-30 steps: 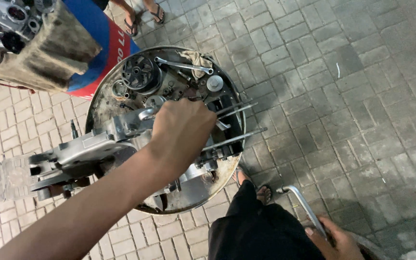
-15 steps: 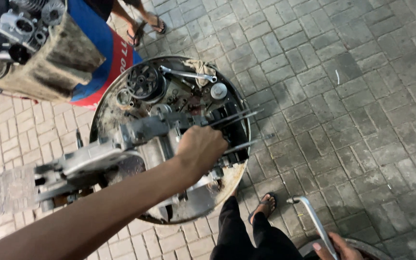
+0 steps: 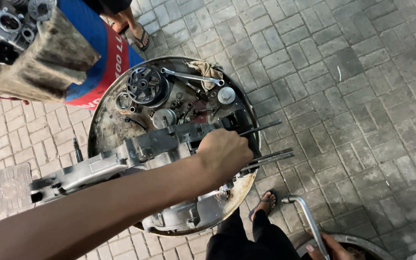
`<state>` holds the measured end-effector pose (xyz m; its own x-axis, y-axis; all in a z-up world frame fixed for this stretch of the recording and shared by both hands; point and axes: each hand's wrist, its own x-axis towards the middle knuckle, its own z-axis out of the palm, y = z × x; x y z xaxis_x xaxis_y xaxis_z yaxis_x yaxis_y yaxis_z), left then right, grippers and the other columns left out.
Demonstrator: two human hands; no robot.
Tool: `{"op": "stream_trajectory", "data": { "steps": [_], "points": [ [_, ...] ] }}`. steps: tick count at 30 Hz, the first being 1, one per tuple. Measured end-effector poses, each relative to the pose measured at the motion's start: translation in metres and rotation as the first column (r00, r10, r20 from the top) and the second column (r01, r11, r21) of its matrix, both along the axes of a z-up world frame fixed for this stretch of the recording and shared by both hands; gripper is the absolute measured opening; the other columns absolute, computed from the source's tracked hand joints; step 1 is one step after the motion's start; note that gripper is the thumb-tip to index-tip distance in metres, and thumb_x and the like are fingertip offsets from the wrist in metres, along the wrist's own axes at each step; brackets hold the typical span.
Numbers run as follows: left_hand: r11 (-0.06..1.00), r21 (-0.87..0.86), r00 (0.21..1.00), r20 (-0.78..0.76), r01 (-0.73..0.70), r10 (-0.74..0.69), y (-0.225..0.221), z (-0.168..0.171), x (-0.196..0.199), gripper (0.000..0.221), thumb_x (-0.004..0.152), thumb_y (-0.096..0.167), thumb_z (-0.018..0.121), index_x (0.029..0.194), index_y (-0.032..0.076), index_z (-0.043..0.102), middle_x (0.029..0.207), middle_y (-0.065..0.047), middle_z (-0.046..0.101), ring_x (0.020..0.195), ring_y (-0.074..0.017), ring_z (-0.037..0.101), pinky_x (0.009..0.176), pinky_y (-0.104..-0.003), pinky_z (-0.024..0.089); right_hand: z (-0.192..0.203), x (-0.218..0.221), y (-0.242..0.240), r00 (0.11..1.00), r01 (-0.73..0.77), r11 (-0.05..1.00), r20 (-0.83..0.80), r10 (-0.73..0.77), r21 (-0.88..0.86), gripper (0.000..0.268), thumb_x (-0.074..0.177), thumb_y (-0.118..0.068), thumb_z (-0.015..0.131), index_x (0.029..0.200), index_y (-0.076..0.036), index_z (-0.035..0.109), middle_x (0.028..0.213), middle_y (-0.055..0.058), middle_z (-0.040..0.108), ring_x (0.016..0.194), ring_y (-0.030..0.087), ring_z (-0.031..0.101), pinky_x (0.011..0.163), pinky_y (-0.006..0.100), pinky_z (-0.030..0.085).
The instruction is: Disassembling an engine casing using various wrenches and manual force to separate the components.
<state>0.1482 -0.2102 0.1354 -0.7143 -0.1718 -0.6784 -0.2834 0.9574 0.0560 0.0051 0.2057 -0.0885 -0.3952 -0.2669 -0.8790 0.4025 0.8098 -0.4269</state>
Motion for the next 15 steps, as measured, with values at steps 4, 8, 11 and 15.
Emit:
{"op": "stream_trajectory", "data": {
  "steps": [4, 8, 11, 15],
  "points": [
    [0.998, 0.057, 0.999, -0.032, -0.007, 0.009, -0.003, 0.001, -0.004, 0.022, 0.097, -0.002, 0.062, 0.09, 0.013, 0.076, 0.084, 0.0, 0.074, 0.073, -0.0246, 0.073, 0.055, -0.037, 0.06, 0.01, 0.01, -0.001, 0.982, -0.042, 0.989, -0.188, 0.014, -0.141, 0.04, 0.081, -0.01, 0.083, 0.121, -0.005, 0.084, 0.065, 0.012, 0.05, 0.053, 0.021, 0.044, 0.053, 0.032, 0.036],
    [0.996, 0.088, 1.0, 0.002, -0.025, 0.025, 0.003, 0.002, -0.021, 0.027, 0.09, -0.004, 0.06, 0.098, 0.014, 0.079, 0.098, -0.004, 0.076, 0.089, -0.0315, 0.074, 0.058, -0.042, 0.06, 0.0, 0.002, 0.006, 0.981, -0.094, 0.989, -0.18, 0.072, -0.114, 0.042, 0.081, -0.008, 0.084, 0.123, -0.008, 0.084, 0.063, 0.012, 0.053, 0.054, 0.022, 0.049, 0.055, 0.032, 0.042],
    [0.999, 0.027, 0.998, 0.06, 0.034, -0.035, 0.005, 0.012, -0.029, 0.033, 0.078, -0.008, 0.072, 0.089, 0.023, 0.078, 0.093, 0.003, 0.074, 0.088, -0.0261, 0.072, 0.056, -0.035, 0.058, 0.001, 0.003, 0.008, 0.969, -0.084, 0.989, -0.241, 0.053, -0.121, 0.041, 0.081, -0.01, 0.084, 0.122, -0.008, 0.084, 0.068, 0.01, 0.058, 0.06, 0.02, 0.05, 0.06, 0.029, 0.043],
    [0.999, 0.019, 0.989, 0.137, 0.045, -0.048, 0.005, 0.011, -0.034, 0.021, 0.089, 0.006, 0.073, 0.101, 0.022, 0.079, 0.102, 0.002, 0.076, 0.095, -0.0248, 0.073, 0.062, -0.035, 0.059, 0.001, 0.001, 0.008, 0.953, -0.132, 0.988, -0.285, 0.104, -0.081, 0.042, 0.08, -0.009, 0.085, 0.121, -0.011, 0.084, 0.068, 0.014, 0.071, 0.06, 0.021, 0.061, 0.063, 0.03, 0.051]
  ]
}}
